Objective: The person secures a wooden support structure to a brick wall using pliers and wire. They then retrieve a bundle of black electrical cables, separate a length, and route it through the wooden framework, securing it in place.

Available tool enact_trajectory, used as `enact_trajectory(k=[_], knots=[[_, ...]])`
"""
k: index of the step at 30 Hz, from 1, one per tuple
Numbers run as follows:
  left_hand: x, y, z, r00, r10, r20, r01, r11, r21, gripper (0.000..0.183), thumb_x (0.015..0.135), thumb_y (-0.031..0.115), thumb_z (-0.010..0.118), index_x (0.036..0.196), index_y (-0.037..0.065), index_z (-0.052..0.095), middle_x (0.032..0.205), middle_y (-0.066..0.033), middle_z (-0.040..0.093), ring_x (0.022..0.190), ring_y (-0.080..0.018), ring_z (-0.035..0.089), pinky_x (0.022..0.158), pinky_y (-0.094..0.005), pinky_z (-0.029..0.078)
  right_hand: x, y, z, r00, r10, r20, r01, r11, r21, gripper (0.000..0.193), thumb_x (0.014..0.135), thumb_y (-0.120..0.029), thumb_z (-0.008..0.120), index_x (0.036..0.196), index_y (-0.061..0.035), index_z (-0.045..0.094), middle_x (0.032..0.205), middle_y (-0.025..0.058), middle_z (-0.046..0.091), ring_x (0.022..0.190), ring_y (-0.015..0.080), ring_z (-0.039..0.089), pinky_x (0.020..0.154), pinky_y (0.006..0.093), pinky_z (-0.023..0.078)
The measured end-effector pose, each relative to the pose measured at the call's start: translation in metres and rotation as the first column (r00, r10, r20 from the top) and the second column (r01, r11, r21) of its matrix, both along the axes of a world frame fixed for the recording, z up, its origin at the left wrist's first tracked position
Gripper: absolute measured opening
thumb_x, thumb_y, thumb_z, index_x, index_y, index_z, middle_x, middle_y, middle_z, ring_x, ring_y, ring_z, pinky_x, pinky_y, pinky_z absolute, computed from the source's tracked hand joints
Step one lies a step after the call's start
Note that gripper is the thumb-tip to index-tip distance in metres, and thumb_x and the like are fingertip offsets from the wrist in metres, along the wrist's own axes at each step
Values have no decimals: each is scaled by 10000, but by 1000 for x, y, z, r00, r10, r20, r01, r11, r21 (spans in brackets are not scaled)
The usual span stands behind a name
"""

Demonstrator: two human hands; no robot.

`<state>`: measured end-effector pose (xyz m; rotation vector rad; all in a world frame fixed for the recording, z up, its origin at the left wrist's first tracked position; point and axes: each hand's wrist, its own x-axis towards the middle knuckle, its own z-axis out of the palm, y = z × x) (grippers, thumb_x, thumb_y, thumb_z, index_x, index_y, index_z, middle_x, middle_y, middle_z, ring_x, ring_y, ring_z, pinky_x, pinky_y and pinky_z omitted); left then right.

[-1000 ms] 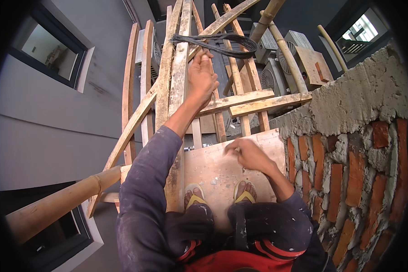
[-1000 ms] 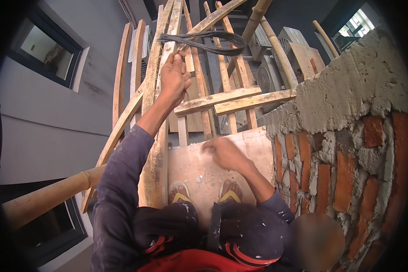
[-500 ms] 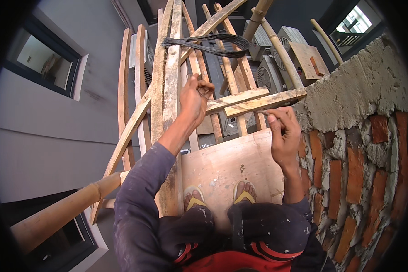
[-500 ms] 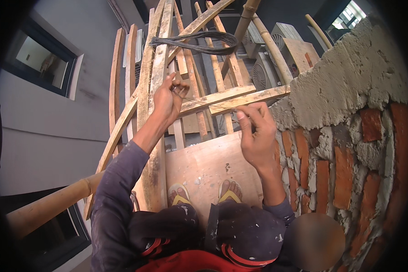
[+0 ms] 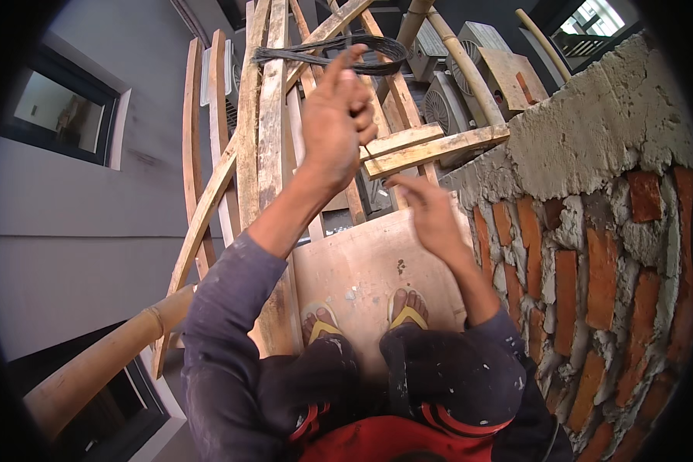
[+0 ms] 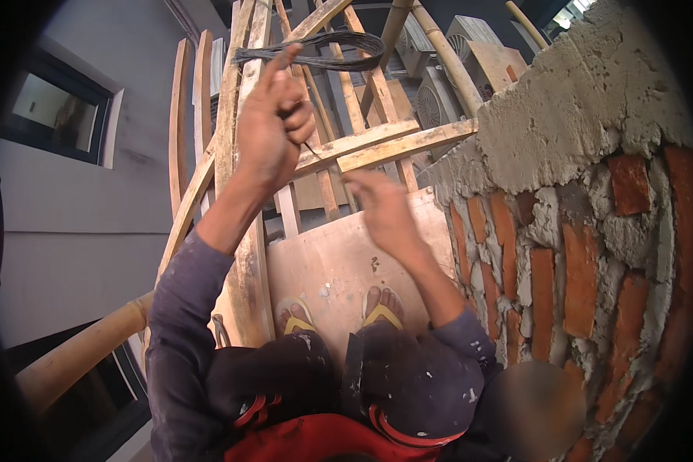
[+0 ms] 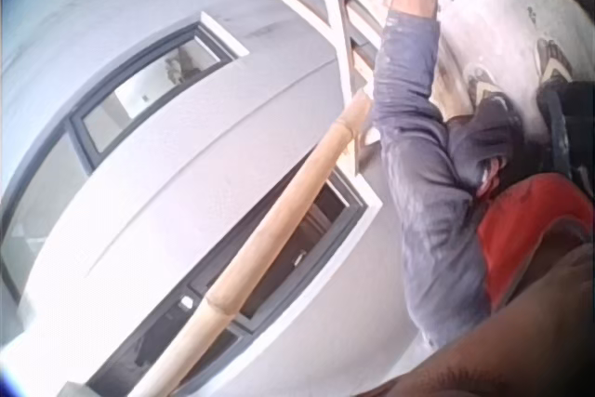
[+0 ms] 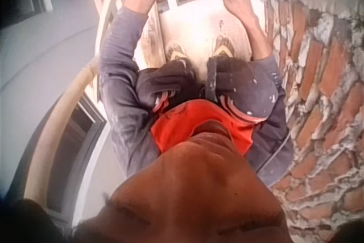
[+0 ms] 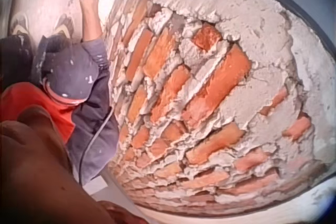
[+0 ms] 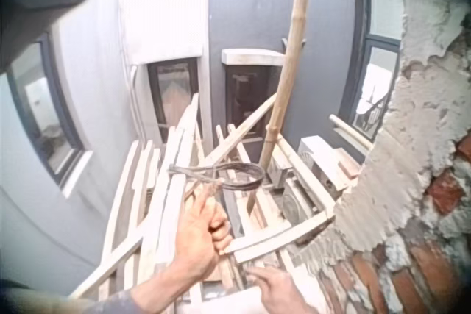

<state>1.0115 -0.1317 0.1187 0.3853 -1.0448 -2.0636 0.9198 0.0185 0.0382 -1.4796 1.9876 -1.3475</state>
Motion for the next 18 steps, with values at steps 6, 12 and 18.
enact_trajectory(k=[6,12,18], knots=[[32,-37,-23,989,65,134,-64,998,-13,313,1000,169,345,1290,93,435,643,55,298,439,-12,205,339,-171,162,36,3,56,744,359,563,-446,895,19,182,885,-110,549,1005,-30,660,940,134,613,857,232,584,809,309,444],[25,-18,-18,976,36,213,-55,995,84,274,1001,167,341,1242,101,451,653,52,290,440,-16,212,356,-171,157,-2,-8,3,994,-107,-19,106,994,-30,154,862,-60,545,941,-20,671,887,117,587,826,200,561,778,322,456],[27,-33,-45,949,163,270,-103,969,-222,254,994,185,375,1209,102,481,647,58,317,431,-12,237,347,-178,179,36,-12,22,651,351,673,-688,647,328,224,882,-196,569,1018,-49,668,788,77,564,696,183,538,697,339,444]])
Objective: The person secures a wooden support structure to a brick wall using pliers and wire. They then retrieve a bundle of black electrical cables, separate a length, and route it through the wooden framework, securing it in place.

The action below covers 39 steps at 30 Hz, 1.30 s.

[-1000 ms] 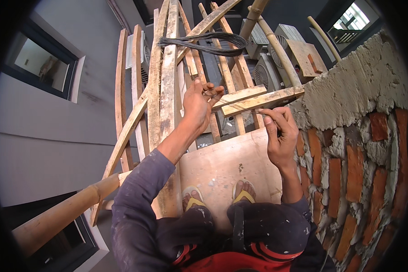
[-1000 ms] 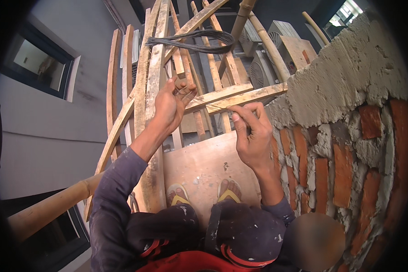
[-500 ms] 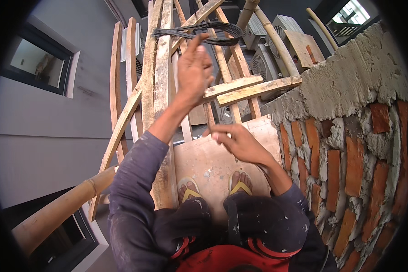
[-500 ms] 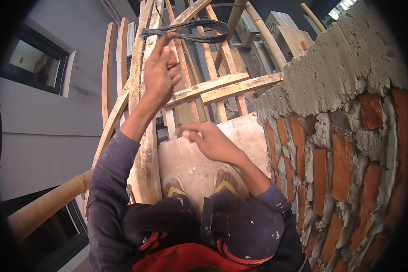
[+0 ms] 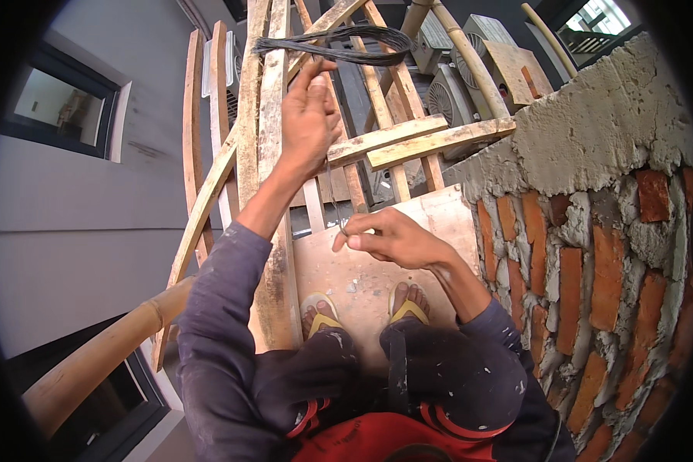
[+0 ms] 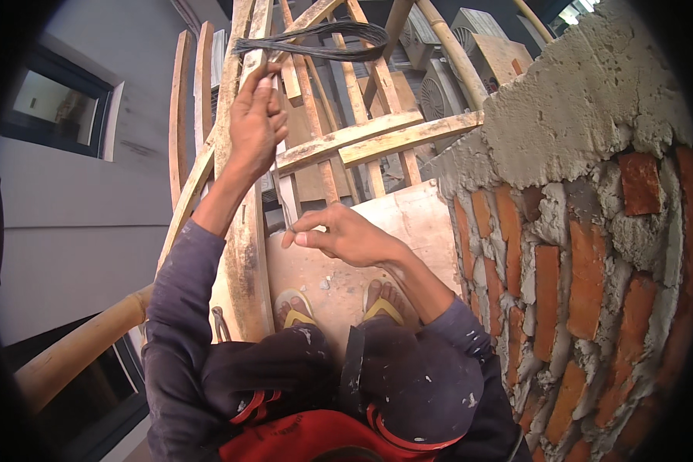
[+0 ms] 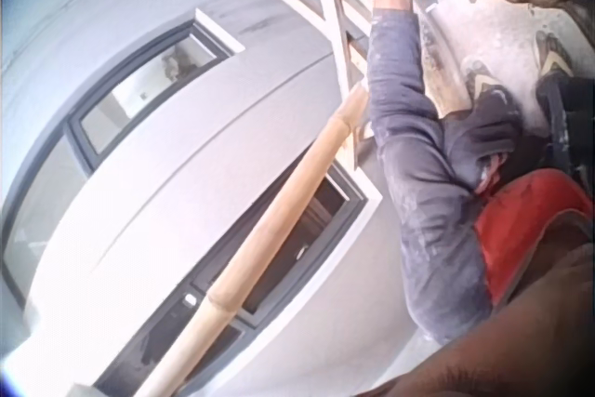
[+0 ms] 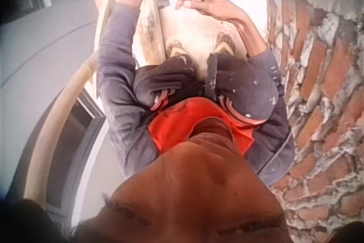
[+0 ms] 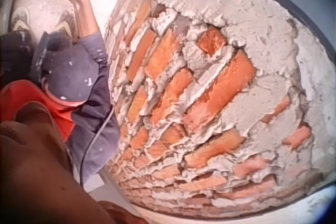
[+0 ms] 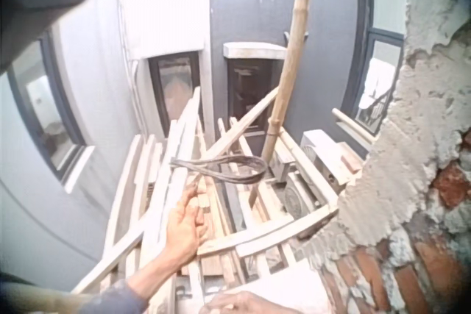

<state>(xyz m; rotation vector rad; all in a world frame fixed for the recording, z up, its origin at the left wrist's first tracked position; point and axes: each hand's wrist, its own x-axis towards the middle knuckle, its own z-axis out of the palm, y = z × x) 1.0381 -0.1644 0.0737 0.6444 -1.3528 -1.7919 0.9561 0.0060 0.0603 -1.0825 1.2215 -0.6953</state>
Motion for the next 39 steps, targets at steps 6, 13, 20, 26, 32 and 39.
enact_trajectory(k=[6,13,20,26,32,39], knots=[[2,-7,8,992,103,-74,-92,985,149,257,1003,228,351,1145,63,487,619,58,291,438,-24,222,363,-188,192,-10,35,-10,874,-329,-359,82,826,-557,196,887,-156,555,1037,-75,653,902,94,534,653,256,562,637,338,457],[18,-33,29,971,227,-70,-225,974,36,253,1006,239,337,1117,44,453,616,55,252,458,-39,185,395,-196,182,-4,84,-38,802,-445,-399,239,850,-468,223,884,-36,516,1089,-29,603,799,122,523,682,254,549,624,334,437],[16,-34,32,938,322,-131,-277,919,280,237,1003,193,321,1120,25,441,614,39,259,463,-52,197,404,-214,178,8,121,-85,835,-499,-232,377,825,-420,245,863,27,493,1078,7,609,774,122,543,651,225,531,616,294,437],[22,-45,59,953,174,-250,-147,982,123,217,999,193,331,1079,41,462,598,54,250,477,-58,190,426,-218,192,-4,138,-87,840,-493,-227,404,847,-344,259,852,33,494,1083,26,611,838,143,598,737,242,587,672,300,455],[23,-36,41,984,80,-159,-72,996,55,240,1007,191,314,1105,20,451,626,45,289,498,-53,229,451,-206,247,-12,169,-95,669,-581,-463,449,813,-370,232,841,26,502,1036,11,627,850,181,601,774,310,604,684,349,462],[5,-12,7,991,47,125,-57,996,74,354,999,195,339,1197,-93,392,803,-54,478,704,-155,500,723,-298,489,-16,260,-122,393,-491,-777,502,823,-266,218,831,-72,582,1035,-25,640,818,190,577,745,324,598,671,375,470]])
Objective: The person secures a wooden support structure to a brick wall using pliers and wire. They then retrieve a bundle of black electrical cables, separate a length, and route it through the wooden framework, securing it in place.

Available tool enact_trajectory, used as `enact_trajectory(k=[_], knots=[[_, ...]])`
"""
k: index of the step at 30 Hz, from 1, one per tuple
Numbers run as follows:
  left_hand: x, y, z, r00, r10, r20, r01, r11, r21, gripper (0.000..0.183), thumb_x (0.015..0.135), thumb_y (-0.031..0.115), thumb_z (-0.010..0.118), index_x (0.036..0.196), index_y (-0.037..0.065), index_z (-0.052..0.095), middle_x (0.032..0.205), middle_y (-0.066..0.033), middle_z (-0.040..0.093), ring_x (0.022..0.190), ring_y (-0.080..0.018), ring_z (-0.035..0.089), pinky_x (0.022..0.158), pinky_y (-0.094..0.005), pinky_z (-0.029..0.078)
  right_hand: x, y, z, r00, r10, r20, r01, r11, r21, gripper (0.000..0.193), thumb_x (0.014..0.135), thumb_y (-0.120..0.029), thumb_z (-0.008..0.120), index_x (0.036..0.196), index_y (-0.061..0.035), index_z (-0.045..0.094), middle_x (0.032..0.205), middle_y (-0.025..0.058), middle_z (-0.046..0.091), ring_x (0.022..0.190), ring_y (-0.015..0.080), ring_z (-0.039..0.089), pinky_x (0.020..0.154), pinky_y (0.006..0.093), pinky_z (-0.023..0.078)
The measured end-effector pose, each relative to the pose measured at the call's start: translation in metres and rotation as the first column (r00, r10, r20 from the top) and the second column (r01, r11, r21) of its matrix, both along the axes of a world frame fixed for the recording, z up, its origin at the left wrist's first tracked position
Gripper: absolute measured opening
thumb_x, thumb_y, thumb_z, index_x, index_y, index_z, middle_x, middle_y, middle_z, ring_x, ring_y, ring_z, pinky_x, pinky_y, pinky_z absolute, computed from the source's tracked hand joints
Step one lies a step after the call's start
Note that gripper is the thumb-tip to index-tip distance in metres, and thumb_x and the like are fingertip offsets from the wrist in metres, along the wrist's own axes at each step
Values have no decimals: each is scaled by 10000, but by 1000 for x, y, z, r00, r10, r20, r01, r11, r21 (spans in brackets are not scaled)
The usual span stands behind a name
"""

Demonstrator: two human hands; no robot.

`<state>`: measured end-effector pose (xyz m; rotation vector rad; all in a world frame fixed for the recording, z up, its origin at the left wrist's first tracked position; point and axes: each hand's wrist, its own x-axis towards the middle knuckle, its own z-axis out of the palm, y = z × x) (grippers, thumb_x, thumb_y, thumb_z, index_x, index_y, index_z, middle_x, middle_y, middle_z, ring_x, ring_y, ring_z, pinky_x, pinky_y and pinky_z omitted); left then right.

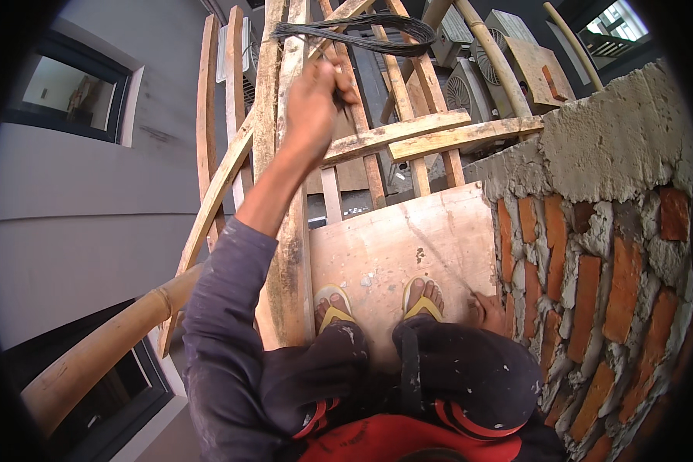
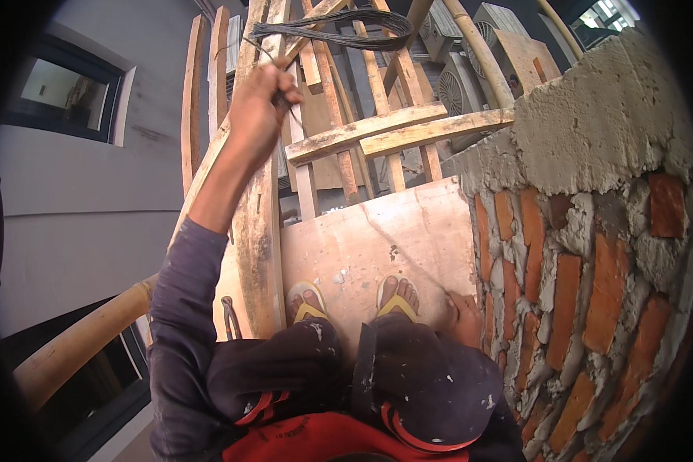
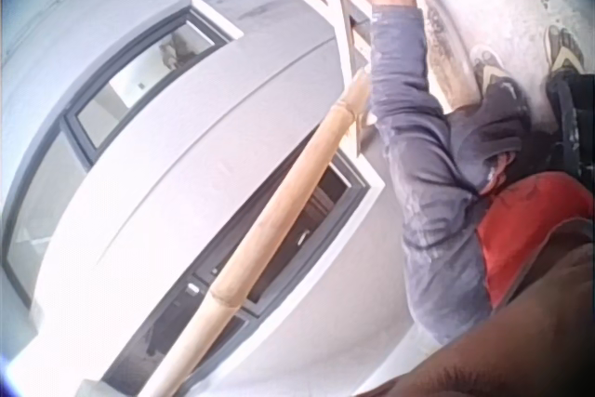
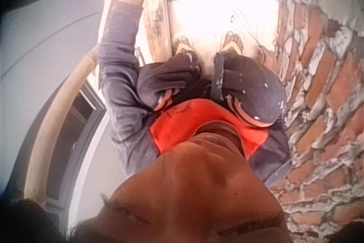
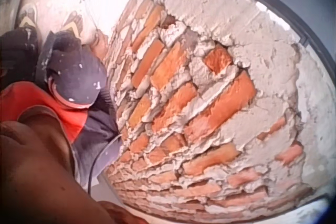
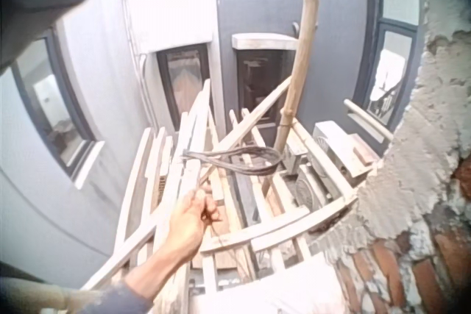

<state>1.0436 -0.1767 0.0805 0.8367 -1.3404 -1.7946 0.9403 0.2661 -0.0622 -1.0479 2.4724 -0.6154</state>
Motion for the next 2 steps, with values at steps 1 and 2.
enact_trajectory(k=[1,2], knots=[[7,4,-5,992,-61,114,65,997,-37,356,994,185,337,1235,-73,383,800,-73,502,724,-172,528,739,-319,494,-1,14,-11,999,10,33,-12,996,83,244,819,-88,602,1055,-41,644,826,191,577,753,322,601,684,384,472],[6,9,-12,968,-157,197,156,988,17,388,999,202,310,1288,-52,363,879,-118,543,816,-195,561,810,-344,490,-4,35,-19,999,-7,42,-1,983,185,273,808,-103,622,1075,-58,648,834,192,578,762,320,603,697,392,474]])
